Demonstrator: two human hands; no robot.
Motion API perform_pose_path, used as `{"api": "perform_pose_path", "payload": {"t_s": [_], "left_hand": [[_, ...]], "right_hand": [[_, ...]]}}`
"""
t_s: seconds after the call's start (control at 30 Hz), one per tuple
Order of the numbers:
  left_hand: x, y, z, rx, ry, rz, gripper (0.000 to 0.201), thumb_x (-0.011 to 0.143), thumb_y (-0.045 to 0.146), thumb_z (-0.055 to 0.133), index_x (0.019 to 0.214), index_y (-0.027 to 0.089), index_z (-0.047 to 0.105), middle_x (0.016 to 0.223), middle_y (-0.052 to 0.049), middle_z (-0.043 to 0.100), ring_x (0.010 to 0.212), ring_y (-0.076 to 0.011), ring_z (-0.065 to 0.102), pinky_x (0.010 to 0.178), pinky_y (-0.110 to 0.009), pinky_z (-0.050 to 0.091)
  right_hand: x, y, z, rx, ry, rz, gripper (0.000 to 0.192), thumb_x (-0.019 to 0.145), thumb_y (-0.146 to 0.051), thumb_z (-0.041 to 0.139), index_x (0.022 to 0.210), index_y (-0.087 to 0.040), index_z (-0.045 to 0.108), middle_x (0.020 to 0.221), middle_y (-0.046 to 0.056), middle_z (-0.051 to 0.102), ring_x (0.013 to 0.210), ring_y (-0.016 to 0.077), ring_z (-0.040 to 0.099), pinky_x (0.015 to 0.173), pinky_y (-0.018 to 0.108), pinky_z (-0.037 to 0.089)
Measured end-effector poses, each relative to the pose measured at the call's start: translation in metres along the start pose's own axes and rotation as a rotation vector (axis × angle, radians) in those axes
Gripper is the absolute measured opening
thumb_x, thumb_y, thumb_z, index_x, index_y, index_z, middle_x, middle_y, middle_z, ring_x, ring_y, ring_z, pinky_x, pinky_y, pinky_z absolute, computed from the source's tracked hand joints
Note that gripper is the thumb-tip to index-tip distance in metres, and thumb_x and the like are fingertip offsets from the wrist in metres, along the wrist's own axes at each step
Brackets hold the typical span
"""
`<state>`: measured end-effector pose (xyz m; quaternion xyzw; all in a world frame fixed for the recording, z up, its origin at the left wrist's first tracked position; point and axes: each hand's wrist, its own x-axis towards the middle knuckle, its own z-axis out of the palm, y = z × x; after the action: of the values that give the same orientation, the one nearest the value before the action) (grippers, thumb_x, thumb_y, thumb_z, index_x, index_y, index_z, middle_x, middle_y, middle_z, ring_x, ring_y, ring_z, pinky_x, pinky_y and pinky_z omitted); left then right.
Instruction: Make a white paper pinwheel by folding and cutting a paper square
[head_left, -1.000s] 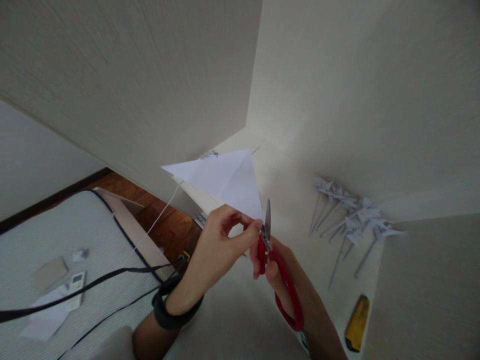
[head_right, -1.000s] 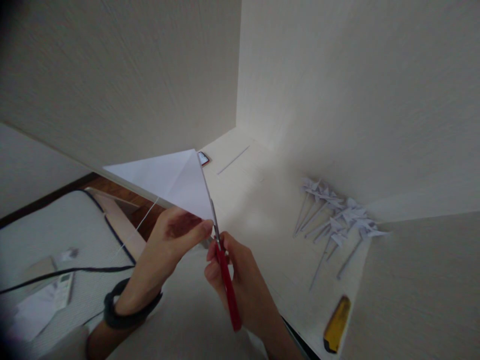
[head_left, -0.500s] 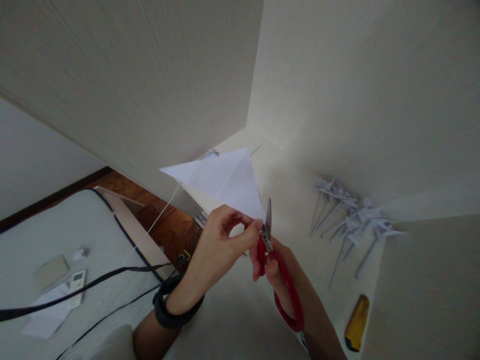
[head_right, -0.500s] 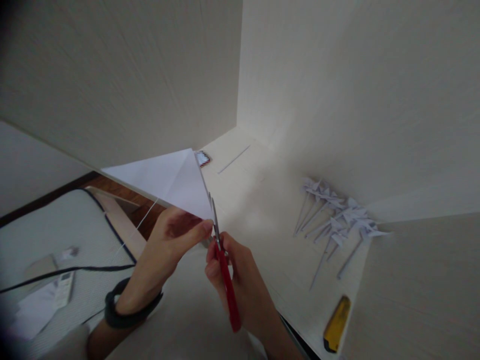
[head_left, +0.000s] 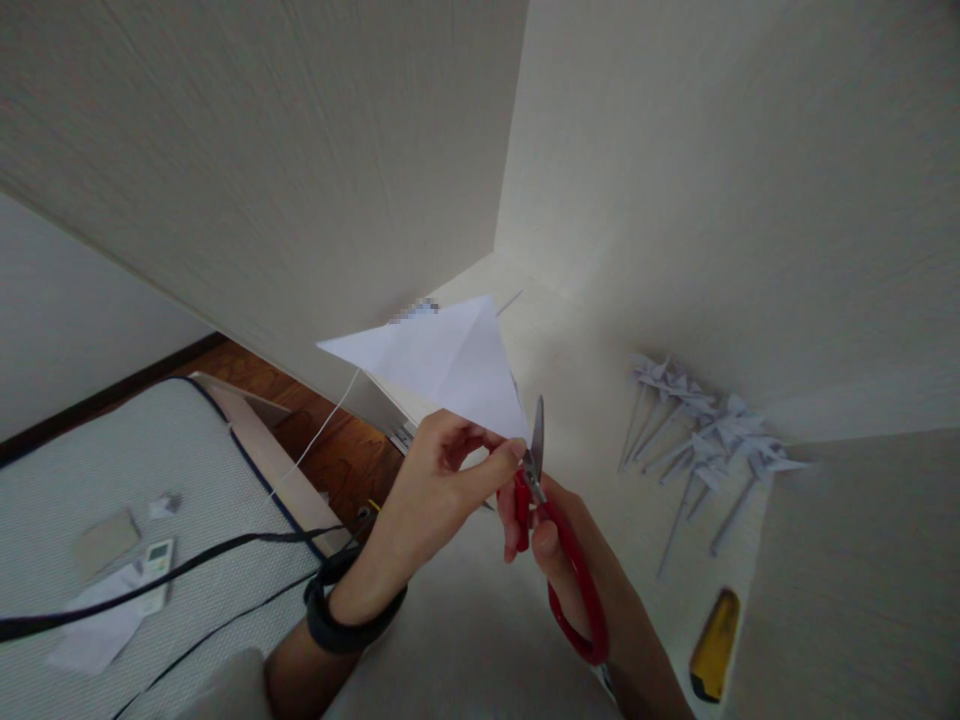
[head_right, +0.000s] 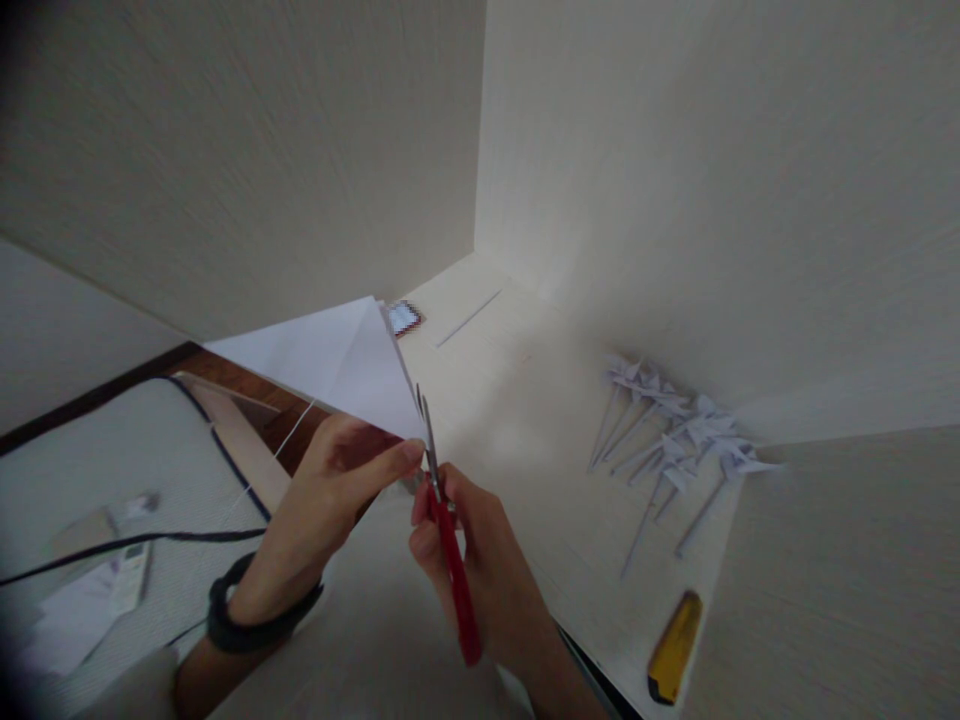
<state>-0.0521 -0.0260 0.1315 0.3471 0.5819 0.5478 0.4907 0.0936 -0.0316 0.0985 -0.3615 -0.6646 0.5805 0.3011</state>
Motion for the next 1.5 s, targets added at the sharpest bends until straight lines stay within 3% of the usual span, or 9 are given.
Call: {"api": "perform_pose_path", "payload": {"t_s": [0.23, 0.63, 0.8, 1.0, 1.5], "left_hand": [[-0.0006, 0.0015, 0.0009, -0.005, 0.015, -0.007, 0.009, 0.066, 0.020, 0.069, 0.059, 0.018, 0.064, 0.058, 0.002, 0.065, 0.056, -0.0130, 0.060, 0.055, -0.023, 0.049], [0.0006, 0.0011, 0.0014, 0.023, 0.034, 0.000, 0.013, 0.066, 0.024, 0.071, 0.061, 0.017, 0.062, 0.060, 0.000, 0.065, 0.058, -0.0137, 0.060, 0.057, -0.025, 0.050], [-0.0003, 0.0008, 0.0006, 0.081, 0.000, 0.067, 0.014, 0.071, 0.024, 0.068, 0.061, 0.017, 0.060, 0.061, 0.000, 0.065, 0.061, -0.0142, 0.061, 0.063, -0.025, 0.052], [-0.0026, 0.0029, 0.0021, 0.132, 0.038, 0.082, 0.013, 0.071, 0.023, 0.067, 0.061, 0.019, 0.060, 0.060, 0.001, 0.063, 0.060, -0.0148, 0.061, 0.057, -0.024, 0.049], [-0.0029, 0.0008, 0.0005, 0.008, 0.020, 0.032, 0.013, 0.071, 0.020, 0.068, 0.061, 0.018, 0.060, 0.058, 0.004, 0.059, 0.056, -0.0110, 0.055, 0.056, -0.022, 0.046]], "right_hand": [[0.0056, 0.0014, 0.0006, 0.042, -0.031, 0.030, 0.065, 0.083, -0.082, 0.029, 0.074, -0.021, 0.050, 0.067, 0.000, 0.052, 0.058, 0.0147, 0.046, 0.054, 0.027, 0.038], [0.0065, -0.0001, -0.0002, 0.079, -0.027, 0.089, 0.067, 0.077, -0.086, 0.035, 0.070, -0.021, 0.049, 0.062, -0.002, 0.049, 0.055, 0.0136, 0.042, 0.053, 0.027, 0.036], [0.0059, -0.0017, -0.0002, 0.054, -0.006, 0.069, 0.064, 0.081, -0.083, 0.036, 0.069, -0.021, 0.048, 0.063, -0.002, 0.049, 0.055, 0.0132, 0.041, 0.054, 0.027, 0.036], [0.0070, -0.0025, 0.0012, 0.068, 0.013, 0.085, 0.067, 0.076, -0.087, 0.037, 0.067, -0.021, 0.048, 0.061, -0.002, 0.050, 0.054, 0.0133, 0.043, 0.051, 0.026, 0.036], [0.0069, -0.0024, 0.0012, 0.069, -0.002, 0.118, 0.068, 0.071, -0.089, 0.039, 0.067, -0.022, 0.045, 0.060, -0.003, 0.048, 0.054, 0.0133, 0.042, 0.051, 0.026, 0.035]]}}
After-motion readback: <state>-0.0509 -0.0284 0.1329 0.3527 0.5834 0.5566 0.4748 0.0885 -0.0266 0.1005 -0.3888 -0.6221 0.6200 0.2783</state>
